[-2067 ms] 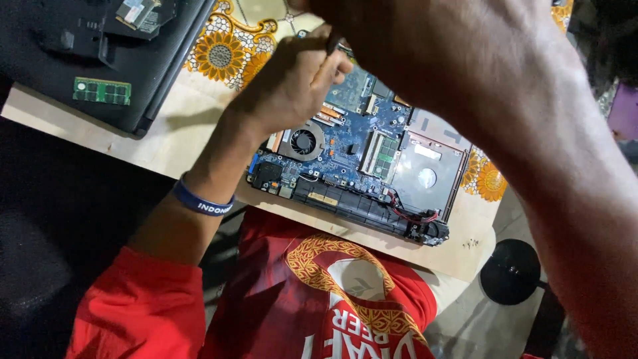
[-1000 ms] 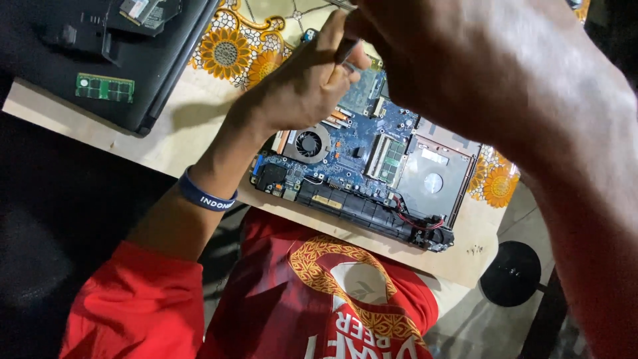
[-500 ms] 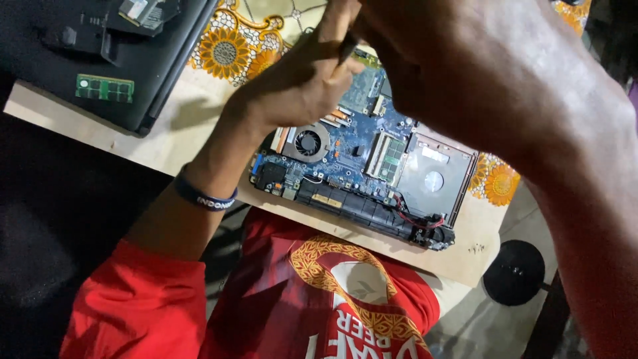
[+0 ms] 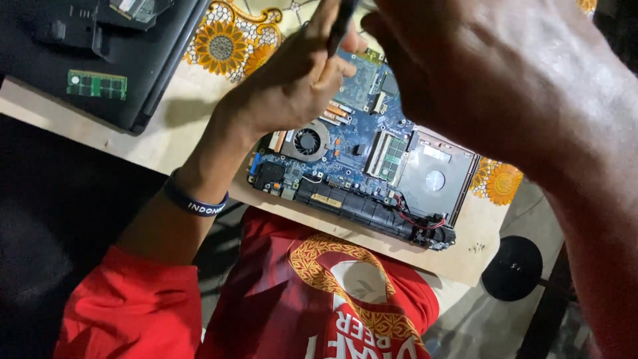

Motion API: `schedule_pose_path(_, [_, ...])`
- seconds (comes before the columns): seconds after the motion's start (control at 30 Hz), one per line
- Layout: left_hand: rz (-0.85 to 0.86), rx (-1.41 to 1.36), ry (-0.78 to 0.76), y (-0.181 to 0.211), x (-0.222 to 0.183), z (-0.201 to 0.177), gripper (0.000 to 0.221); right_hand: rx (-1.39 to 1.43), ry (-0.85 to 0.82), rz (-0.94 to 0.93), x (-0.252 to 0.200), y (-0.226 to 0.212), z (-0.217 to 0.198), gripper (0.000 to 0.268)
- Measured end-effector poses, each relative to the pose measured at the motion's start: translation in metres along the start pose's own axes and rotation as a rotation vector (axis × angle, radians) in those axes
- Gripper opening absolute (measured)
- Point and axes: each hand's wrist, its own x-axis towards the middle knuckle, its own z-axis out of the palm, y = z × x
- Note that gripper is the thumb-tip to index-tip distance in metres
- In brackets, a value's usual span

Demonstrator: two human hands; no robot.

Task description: Using a screwdriver to remove or install screws on a laptop motherboard and heatsink assembly.

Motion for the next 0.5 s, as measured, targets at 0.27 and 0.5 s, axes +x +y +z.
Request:
schedule_pose_path(0.27, [-0.155, 0.019, -0.024, 0.013, 0.000, -0.008, 0.022, -0.221, -0.294, 0.126, 0.017, -0.027, 0.049, 0.044])
schedule_pose_path(0.5, [-0.130, -0.142, -0.037, 0.016, 0.012, -0.011, 0.023, 0.327, 0.130, 0.058, -0.014, -0.007, -0.013, 0.020])
